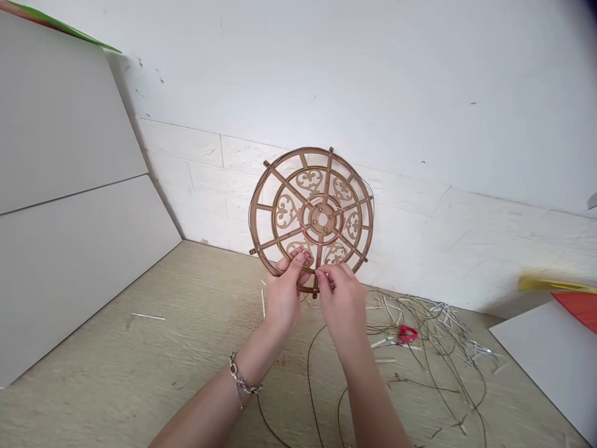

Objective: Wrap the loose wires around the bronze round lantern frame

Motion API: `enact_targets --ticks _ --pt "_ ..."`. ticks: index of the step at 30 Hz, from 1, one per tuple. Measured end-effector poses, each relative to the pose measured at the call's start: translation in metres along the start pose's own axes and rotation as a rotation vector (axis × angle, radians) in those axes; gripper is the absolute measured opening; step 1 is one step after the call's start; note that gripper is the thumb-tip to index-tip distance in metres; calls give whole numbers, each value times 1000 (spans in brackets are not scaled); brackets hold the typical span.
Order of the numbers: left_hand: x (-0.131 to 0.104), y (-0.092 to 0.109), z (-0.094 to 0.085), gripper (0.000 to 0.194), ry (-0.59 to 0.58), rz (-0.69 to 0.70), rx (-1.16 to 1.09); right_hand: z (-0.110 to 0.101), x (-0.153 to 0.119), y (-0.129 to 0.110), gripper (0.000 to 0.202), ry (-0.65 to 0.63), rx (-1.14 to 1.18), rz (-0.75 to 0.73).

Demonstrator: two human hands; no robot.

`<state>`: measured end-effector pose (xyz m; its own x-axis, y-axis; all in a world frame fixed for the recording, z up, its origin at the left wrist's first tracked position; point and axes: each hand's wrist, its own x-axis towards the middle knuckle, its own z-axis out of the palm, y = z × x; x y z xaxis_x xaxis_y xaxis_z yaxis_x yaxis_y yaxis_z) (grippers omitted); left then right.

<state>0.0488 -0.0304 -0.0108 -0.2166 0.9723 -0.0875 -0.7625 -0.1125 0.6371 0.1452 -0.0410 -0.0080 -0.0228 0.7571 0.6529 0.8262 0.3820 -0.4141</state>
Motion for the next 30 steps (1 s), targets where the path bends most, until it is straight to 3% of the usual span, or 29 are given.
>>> enact_targets --ticks 4,6,12,17,19,23,30 --pt "1 1 -2 29 -15 18 22 -4 3 4 19 -28 -150 -249" --pt "1 1 -2 29 -7 10 32 -8 3 6 17 -12 -197 -302" --pt "-1 -3 -1 28 5 24 29 -7 -1 -2 15 45 -82 -65" --pt "1 5 -1 30 47 48 24 -15 3 0 19 -88 243 -15" --pt "3 9 -1 30 74 69 36 -18 5 1 18 -62 295 4" --pt "6 11 -3 30 80 103 29 -15 5 -2 10 37 169 -33" --pt "2 7 -2 28 46 79 13 -2 2 -2 11 57 38 -153"
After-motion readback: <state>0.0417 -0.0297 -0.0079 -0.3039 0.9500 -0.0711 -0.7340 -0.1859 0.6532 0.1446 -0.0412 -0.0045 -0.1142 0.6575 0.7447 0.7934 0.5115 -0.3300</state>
